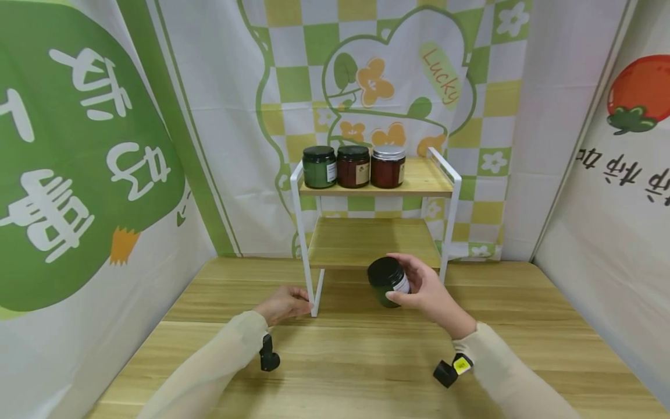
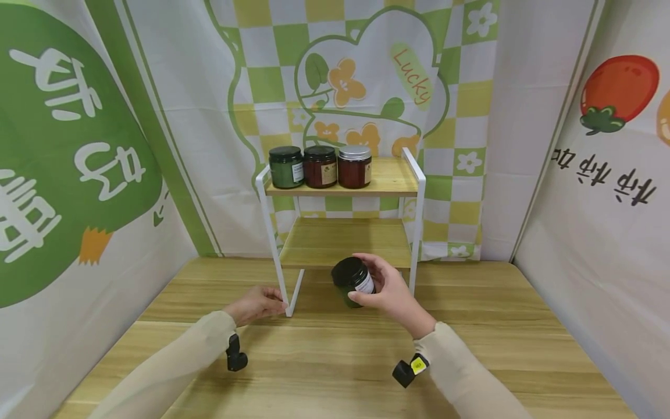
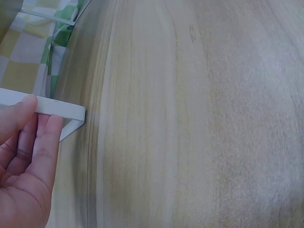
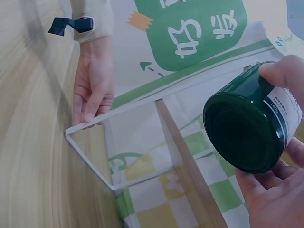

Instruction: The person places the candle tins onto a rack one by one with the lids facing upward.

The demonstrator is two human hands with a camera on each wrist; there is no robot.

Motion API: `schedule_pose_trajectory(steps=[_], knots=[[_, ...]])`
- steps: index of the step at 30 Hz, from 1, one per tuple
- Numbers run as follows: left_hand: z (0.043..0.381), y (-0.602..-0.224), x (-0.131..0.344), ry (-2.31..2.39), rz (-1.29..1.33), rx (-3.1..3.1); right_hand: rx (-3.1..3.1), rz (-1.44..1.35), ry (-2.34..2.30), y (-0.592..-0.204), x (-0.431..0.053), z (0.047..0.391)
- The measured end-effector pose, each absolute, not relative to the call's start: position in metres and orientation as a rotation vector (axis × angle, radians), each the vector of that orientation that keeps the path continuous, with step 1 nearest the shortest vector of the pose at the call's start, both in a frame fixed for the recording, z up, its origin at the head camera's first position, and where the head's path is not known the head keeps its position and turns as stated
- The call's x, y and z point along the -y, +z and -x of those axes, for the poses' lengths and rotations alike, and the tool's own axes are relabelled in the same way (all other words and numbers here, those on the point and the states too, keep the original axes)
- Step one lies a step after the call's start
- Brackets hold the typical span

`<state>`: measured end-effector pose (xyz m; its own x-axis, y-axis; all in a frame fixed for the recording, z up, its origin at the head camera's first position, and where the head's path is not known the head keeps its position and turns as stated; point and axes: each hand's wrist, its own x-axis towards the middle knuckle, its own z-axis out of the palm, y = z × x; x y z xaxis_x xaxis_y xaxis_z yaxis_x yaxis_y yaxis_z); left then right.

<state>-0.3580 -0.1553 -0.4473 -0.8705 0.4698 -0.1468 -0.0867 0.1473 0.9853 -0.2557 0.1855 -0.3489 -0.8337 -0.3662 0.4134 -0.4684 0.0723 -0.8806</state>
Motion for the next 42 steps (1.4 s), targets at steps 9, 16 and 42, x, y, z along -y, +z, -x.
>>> schedule_pose_trajectory(steps=[9,16,42], knots=[[0.357,-0.447,0.155,1.781,-0.36,-2.01,2.16,-0.855,1.861,-0.343,-0.19,0.256],[0.357,-0.446,0.154,1.777,-0.36,-2.016,2.15,-0.845,1.845,-0.33,-0.195,0.256],[0.359,-0.449,0.155,1.781,-0.366,-2.005,2.085,-0.773,1.862,-0.27,-0.213,0.256]])
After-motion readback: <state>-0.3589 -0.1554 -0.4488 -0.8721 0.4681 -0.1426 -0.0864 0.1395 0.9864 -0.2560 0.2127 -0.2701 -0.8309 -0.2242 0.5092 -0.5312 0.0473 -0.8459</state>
